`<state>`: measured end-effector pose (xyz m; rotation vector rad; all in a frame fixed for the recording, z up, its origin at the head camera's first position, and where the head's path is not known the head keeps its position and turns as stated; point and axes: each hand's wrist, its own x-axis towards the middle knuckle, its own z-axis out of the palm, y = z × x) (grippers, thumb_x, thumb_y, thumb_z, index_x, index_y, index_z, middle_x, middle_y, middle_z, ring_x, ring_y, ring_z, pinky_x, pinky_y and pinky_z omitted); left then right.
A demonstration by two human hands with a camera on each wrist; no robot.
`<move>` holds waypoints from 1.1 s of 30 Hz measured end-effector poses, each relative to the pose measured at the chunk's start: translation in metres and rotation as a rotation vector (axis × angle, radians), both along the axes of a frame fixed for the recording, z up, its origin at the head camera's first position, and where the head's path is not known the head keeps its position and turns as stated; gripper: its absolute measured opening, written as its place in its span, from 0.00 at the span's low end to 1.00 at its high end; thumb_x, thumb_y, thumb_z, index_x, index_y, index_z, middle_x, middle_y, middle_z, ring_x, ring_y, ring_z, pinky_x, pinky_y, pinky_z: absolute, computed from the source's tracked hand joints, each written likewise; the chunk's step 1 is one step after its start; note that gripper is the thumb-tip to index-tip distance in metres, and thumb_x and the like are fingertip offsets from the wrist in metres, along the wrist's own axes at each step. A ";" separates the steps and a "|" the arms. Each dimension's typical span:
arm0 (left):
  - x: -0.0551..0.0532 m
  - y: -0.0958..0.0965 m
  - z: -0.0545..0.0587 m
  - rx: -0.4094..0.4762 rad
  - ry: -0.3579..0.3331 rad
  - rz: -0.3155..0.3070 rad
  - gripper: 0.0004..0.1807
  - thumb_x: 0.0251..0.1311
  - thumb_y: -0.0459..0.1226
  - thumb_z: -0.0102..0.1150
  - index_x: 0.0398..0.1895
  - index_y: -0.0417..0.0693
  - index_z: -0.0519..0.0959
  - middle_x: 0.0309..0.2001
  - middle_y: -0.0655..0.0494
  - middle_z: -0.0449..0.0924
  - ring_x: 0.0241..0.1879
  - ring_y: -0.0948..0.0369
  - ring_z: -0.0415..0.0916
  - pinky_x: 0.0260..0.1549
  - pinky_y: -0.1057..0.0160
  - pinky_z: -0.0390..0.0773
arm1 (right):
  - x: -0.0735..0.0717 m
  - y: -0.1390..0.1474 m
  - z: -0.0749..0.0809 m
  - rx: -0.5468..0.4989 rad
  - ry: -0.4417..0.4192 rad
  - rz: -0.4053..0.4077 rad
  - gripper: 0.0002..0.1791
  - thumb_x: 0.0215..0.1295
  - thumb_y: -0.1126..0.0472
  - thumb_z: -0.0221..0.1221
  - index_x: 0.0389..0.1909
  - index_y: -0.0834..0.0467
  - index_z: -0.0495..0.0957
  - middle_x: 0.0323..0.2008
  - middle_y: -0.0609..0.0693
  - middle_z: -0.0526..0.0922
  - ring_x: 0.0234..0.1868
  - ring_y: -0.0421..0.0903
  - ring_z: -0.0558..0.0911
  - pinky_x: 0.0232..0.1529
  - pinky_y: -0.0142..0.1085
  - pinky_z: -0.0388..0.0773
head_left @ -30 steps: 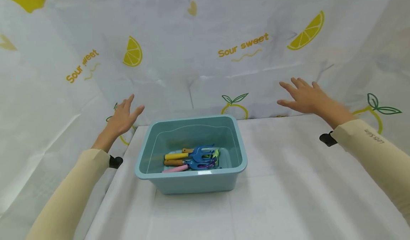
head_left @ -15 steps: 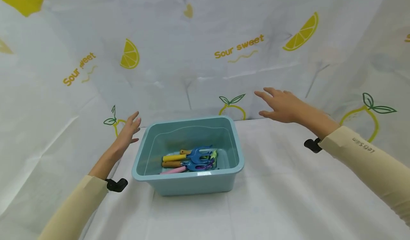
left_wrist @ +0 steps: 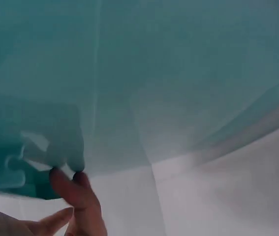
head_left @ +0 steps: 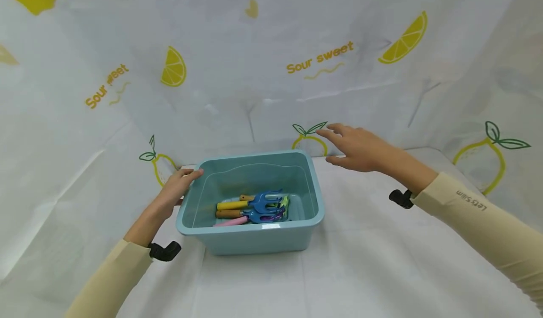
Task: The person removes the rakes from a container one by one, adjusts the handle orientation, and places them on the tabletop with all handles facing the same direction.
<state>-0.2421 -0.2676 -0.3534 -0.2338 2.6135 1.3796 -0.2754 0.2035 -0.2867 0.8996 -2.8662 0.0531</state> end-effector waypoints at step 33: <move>0.003 0.006 -0.017 0.091 0.053 0.119 0.41 0.79 0.62 0.32 0.65 0.34 0.74 0.41 0.53 0.77 0.39 0.61 0.73 0.37 0.65 0.74 | 0.016 -0.087 0.015 -0.065 -0.155 0.207 0.41 0.75 0.44 0.60 0.82 0.46 0.54 0.74 0.55 0.68 0.64 0.55 0.79 0.63 0.55 0.78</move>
